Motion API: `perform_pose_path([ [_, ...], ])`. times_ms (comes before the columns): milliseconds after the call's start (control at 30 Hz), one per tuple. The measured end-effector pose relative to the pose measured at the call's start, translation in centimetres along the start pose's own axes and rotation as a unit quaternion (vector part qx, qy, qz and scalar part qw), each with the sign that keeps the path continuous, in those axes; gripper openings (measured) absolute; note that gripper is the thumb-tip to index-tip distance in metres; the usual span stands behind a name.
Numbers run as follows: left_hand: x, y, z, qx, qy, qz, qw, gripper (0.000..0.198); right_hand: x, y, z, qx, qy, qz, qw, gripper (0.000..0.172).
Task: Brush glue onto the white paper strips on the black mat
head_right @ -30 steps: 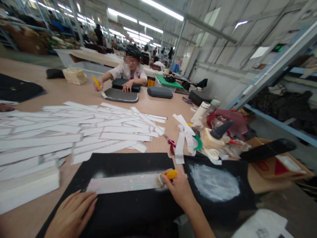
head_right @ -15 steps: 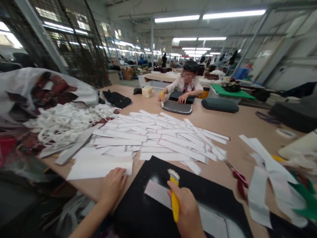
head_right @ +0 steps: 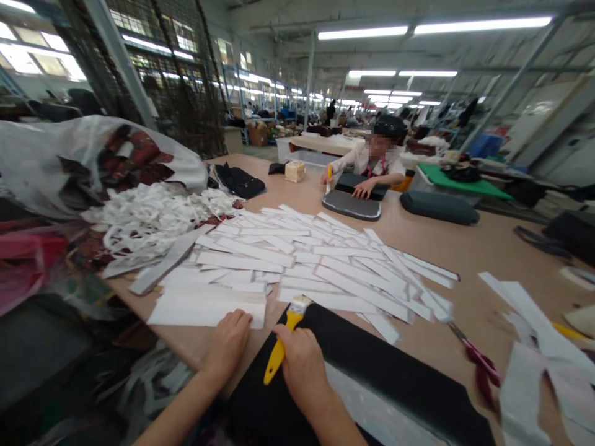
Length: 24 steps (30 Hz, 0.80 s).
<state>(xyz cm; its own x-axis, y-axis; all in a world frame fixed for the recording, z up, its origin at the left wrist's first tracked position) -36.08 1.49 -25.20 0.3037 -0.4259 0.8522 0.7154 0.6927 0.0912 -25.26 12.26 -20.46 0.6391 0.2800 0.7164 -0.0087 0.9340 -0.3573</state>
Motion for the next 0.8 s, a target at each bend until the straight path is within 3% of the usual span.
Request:
perform_pose_path([
  [133,0.0,-0.6,-0.4,0.005,0.012,-0.062,0.998,0.015,-1.7,0.2,0.4,-0.030,-0.033,0.014,0.999,0.036],
  [233,0.1,-0.5,-0.3,0.005,-0.013,-0.051,0.999,0.010,-2.6,0.0,0.9,-0.046,-0.046,0.020,0.998,0.034],
  [400,0.1,0.4,-0.3,-0.057,-0.046,-0.014,0.997,0.013,-3.1,0.2,0.8,-0.057,-0.064,0.019,0.996,0.037],
  [600,-0.4,0.5,-0.5,-0.091,-0.072,-0.038,0.993,0.018,-3.3,0.3,0.8,-0.056,-0.056,0.011,0.997,0.037],
  [800,-0.2,-0.3,0.0,-0.057,-0.053,-0.103,0.992,0.019,-3.6,-0.8,1.2,-0.034,-0.032,0.015,0.999,0.036],
])
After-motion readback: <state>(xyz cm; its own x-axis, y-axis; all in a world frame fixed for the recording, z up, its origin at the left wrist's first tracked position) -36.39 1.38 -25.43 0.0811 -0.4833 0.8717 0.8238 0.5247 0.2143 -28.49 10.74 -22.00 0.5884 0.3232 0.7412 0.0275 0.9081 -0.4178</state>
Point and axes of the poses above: each hand's wrist, its own z-axis towards the middle knuckle, its own x-axis out of the back of the hand, y = z × x, the point moved 7 cm from there along z, towards the middle knuckle, and after that the axes turned 13 degrees about y, right-handed, at the moved point
